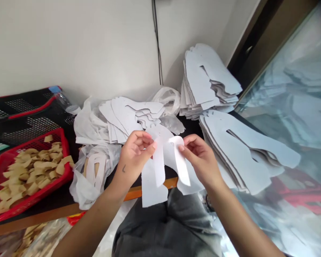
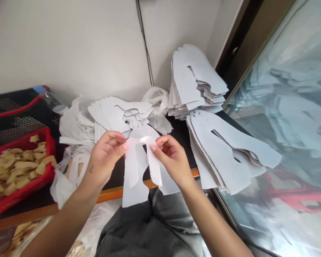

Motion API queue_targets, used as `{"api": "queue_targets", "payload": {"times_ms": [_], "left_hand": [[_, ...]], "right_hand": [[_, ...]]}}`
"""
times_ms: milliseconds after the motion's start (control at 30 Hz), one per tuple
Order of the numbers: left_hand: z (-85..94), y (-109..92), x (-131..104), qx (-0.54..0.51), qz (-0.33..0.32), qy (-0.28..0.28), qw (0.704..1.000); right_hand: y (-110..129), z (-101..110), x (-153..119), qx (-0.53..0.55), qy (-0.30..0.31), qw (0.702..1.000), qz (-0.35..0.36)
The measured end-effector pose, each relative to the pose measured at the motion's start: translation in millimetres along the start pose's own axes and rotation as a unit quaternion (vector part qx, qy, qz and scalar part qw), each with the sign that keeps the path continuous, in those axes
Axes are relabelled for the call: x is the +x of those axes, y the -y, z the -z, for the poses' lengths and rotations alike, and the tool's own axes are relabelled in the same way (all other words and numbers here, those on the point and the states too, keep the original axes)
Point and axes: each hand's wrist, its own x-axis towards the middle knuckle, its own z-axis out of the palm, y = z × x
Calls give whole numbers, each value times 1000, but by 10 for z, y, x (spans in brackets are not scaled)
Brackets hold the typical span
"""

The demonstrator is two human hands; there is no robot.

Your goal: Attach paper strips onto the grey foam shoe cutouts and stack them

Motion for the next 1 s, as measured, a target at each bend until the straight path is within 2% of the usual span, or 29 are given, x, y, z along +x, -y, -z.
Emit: {"api": "queue_targets", "payload": {"times_ms": [200,333,467,567,667,733,833,900,1000], "left_hand": [[-18,433,58,5,104,-78,991],[-44,645,138,91,127,-119,981],[-28,809,214,180,121,-74,973],[-13,952,146,126,162,-31,978],[-18,1064,-44,44,207,4,977],[-28,1076,-173,20,222,24,974],[-44,975,-241,16,230,40,972],[-58,864,-180,34,213,27,976],[-98,747,-2,83,170,-11,982]], "right_hand": [[-81,83,385,-159,46,985,-56],[-295,67,619,-270,59,958,-81],[-588,98,703,-240,76,959,-130],[-730,193,609,-215,90,957,-170],[-737,330,441,-217,102,948,-211],[-682,413,337,-215,118,937,-247],[-548,468,248,-231,136,920,-285],[-455,445,253,-259,133,917,-273],[-379,364,338,-310,99,921,-213]]}}
